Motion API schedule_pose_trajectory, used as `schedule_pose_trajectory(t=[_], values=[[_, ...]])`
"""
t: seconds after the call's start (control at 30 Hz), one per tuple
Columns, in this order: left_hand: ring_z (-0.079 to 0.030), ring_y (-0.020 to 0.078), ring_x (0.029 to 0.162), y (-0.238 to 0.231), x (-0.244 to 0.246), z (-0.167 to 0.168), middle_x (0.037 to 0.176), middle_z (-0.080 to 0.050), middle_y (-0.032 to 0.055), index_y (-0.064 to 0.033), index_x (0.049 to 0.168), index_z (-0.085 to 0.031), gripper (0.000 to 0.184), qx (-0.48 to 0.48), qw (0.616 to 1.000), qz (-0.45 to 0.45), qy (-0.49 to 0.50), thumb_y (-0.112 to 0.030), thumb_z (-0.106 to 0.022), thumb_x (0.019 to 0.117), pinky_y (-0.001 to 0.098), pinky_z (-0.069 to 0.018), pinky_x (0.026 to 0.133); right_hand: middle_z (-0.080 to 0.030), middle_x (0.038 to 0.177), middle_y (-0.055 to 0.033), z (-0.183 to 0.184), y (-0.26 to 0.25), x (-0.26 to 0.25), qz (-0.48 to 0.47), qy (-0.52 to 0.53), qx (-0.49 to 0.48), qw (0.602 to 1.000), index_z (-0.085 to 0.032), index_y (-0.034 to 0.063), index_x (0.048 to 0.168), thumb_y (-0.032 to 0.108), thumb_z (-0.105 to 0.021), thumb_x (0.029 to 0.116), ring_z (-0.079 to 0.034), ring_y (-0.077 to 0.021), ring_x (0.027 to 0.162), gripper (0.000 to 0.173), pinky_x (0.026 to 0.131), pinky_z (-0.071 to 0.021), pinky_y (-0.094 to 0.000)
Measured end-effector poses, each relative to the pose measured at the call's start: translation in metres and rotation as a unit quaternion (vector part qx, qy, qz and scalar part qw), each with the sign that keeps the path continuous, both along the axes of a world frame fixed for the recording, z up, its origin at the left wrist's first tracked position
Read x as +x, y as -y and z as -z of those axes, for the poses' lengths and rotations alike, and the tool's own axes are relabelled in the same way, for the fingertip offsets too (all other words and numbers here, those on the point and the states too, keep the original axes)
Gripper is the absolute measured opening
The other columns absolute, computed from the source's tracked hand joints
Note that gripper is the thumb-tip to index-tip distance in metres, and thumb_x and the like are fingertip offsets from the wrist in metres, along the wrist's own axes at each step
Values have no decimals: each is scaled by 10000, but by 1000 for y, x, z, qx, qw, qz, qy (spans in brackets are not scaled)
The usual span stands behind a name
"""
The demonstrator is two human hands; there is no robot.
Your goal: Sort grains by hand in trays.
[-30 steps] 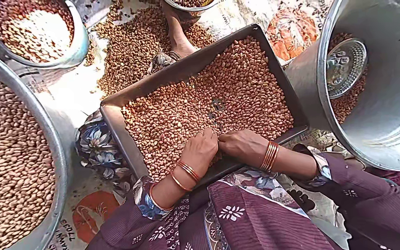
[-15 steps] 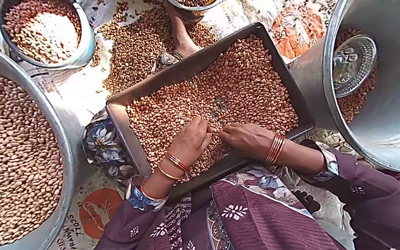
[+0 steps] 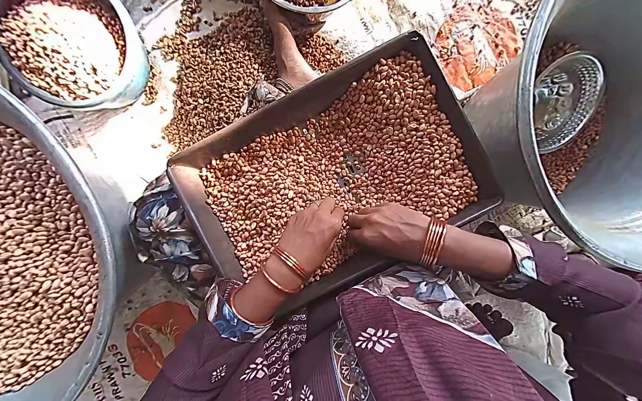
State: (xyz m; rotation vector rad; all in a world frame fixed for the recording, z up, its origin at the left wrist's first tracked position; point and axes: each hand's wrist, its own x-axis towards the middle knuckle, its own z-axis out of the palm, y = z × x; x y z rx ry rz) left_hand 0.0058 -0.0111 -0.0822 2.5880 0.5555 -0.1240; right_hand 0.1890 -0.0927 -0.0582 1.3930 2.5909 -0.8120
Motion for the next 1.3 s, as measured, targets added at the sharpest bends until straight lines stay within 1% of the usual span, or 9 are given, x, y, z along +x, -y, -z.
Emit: schedule_pose_trajectory(t=[0.2, 0.47, 0.63, 0.7, 0.77, 0.93, 0.97, 1.13, 1.3], values=[[-692, 347, 828, 3, 6, -8, 948, -651, 174, 14, 998, -709, 166, 19, 999, -8, -48, -135, -634, 995, 450, -567, 635, -670, 922, -153, -3, 0, -6, -2, 37, -9, 999, -694, 9, 941, -31, -559, 970, -690, -314, 830, 144, 650, -557, -426], [-677, 365, 959, 2, 22, -25, 1113, -625, 202, 45, 1157, -655, 212, 11, 985, -23, -171, -72, -657, 980, 450, -576, 713, -614, 734, -92, -11, -12, 1, 64, 32, -48, 996, -649, 49, 953, 148, -608, 968, -655, -272, 643, 109, 521, -487, -422], [-678, 305, 789, -18, 3, -2, 915, -646, 152, 2, 1000, -705, 164, -57, 997, -59, 8, -154, -669, 966, 456, -575, 674, -626, 784, -96, -5, -15, 10, 78, 0, 29, 997, -680, 63, 966, 82, -633, 941, -656, -262, 632, 57, 502, -514, -409], [-552, 177, 631, -28, -4, -2, 809, -592, 70, -44, 959, -703, 116, -115, 980, -126, 107, -150, -662, 934, 343, -487, 567, -626, 796, -103, -9, -21, 13, 93, -28, 93, 991, -681, 56, 946, 68, -620, 942, -656, -268, 648, 62, 515, -524, -407], [-491, 70, 590, -35, -7, -10, 785, -572, 4, -86, 958, -657, 105, -220, 940, -199, 171, -102, -553, 952, 237, -411, 529, -615, 803, -103, -22, -28, 10, 117, -55, 162, 978, -678, 54, 971, 72, -586, 961, -647, -272, 665, 95, 527, -527, -405], [-697, 43, 793, -38, -9, -23, 896, -705, -64, -181, 1011, -618, 384, -639, 668, -262, 280, -121, -239, 997, 239, -607, 745, -633, 777, -102, -58, -47, -9, 118, -127, 248, 953, -686, 44, 1093, 125, -534, 1033, -640, -256, 639, 183, 519, -507, -374], [-698, 51, 786, -38, -13, -23, 887, -709, -55, -180, 1008, -628, 386, -652, 658, -260, 271, -140, -244, 1016, 248, -609, 742, -634, 780, -102, -60, -51, -9, 117, -127, 245, 954, -686, 43, 1106, 144, -538, 1042, -637, -256, 630, 190, 516, -504, -379], [-516, 9, 645, -35, -48, -17, 820, -578, -40, -111, 964, -722, 177, -225, 948, -155, 164, -254, -619, 989, 152, -441, 571, -634, 826, -100, -51, -58, 7, 113, -72, 185, 973, -702, 72, 1038, 121, -582, 1017, -645, -273, 665, 132, 541, -518, -420], [-662, 238, 689, -17, -69, -7, 824, -645, 81, -87, 991, -753, 217, 8, 990, -78, 119, -233, -593, 985, 390, -543, 558, -675, 822, -79, -6, -32, -10, 34, -113, 67, 991, -739, 96, 928, 78, -656, 949, -684, -238, 678, 88, 531, -544, -396]])
